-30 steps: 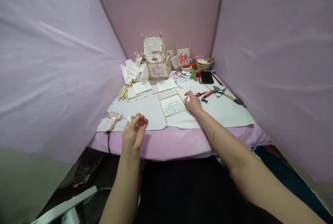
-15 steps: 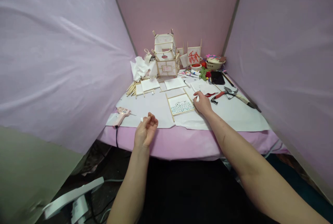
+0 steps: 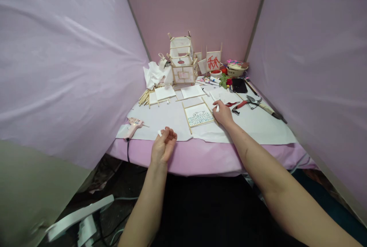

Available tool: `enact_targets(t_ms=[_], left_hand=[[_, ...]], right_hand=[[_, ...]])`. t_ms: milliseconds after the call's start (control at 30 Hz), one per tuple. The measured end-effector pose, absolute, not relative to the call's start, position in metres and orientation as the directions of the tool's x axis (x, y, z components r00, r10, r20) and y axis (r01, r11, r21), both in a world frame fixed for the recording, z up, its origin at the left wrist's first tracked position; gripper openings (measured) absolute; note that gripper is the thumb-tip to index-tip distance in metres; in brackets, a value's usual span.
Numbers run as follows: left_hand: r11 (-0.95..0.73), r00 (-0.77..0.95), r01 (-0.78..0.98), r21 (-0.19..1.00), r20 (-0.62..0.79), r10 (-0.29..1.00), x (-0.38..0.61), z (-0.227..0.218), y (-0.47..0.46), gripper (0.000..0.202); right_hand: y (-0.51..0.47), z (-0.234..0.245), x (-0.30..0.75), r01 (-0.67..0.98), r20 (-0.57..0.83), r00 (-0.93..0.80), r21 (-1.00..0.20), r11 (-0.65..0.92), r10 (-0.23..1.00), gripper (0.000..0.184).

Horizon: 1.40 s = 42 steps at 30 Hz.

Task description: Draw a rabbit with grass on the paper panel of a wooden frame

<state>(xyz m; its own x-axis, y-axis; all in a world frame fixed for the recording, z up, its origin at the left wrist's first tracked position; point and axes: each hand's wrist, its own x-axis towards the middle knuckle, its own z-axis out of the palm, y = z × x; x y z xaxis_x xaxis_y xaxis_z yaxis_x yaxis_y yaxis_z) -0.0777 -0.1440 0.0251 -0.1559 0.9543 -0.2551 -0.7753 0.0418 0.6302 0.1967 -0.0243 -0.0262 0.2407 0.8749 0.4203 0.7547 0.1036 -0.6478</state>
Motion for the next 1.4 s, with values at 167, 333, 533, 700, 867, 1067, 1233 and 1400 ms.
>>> enact_targets(t_ms=[167, 333, 533, 700, 867, 1067, 1233, 1400], left_hand=[[-0.044, -0.249, -0.563, 0.825, -0.119, 0.961, -0.078, 0.014, -0.142, 0.040], [-0.188, -0.491, -0.044, 0.981, 0.143, 0.859, -0.125, 0.011, -0.143, 0.029], [-0.025, -0.529, 0.616, 0.787, 0.437, 0.728, -0.217, 0.016, -0.151, 0.026], [0.055, -0.380, 0.816, 0.575, 0.463, 0.801, -0.240, 0.005, -0.138, 0.023], [0.068, -0.304, 0.882, 0.466, 0.453, 0.838, -0.244, -0.008, -0.129, 0.033], [0.133, -0.318, 0.906, 0.402, 0.438, 0.841, -0.253, -0.009, -0.129, 0.037], [0.178, -0.318, 0.922, 0.344, 0.409, 0.855, -0.253, -0.006, -0.124, 0.037], [0.175, -0.291, 0.938, 0.299, 0.407, 0.866, -0.247, -0.007, -0.117, 0.039]], right_hand=[[-0.025, -0.026, 0.197, 0.753, 0.420, 0.241, -0.650, 0.104, 0.875, 0.025], [-0.026, -0.025, 0.196, 0.746, 0.432, 0.239, -0.655, 0.120, 0.870, 0.024], [-0.027, -0.025, 0.196, 0.744, 0.434, 0.236, -0.656, 0.125, 0.869, 0.023], [-0.026, -0.026, 0.197, 0.750, 0.429, 0.237, -0.651, 0.117, 0.872, 0.024], [-0.025, -0.026, 0.197, 0.758, 0.427, 0.232, -0.642, 0.113, 0.874, 0.024], [-0.026, -0.024, 0.196, 0.758, 0.423, 0.228, -0.642, 0.113, 0.877, 0.024], [-0.026, -0.022, 0.195, 0.759, 0.425, 0.224, -0.641, 0.117, 0.877, 0.024], [-0.026, -0.022, 0.195, 0.754, 0.418, 0.231, -0.647, 0.109, 0.879, 0.023]])
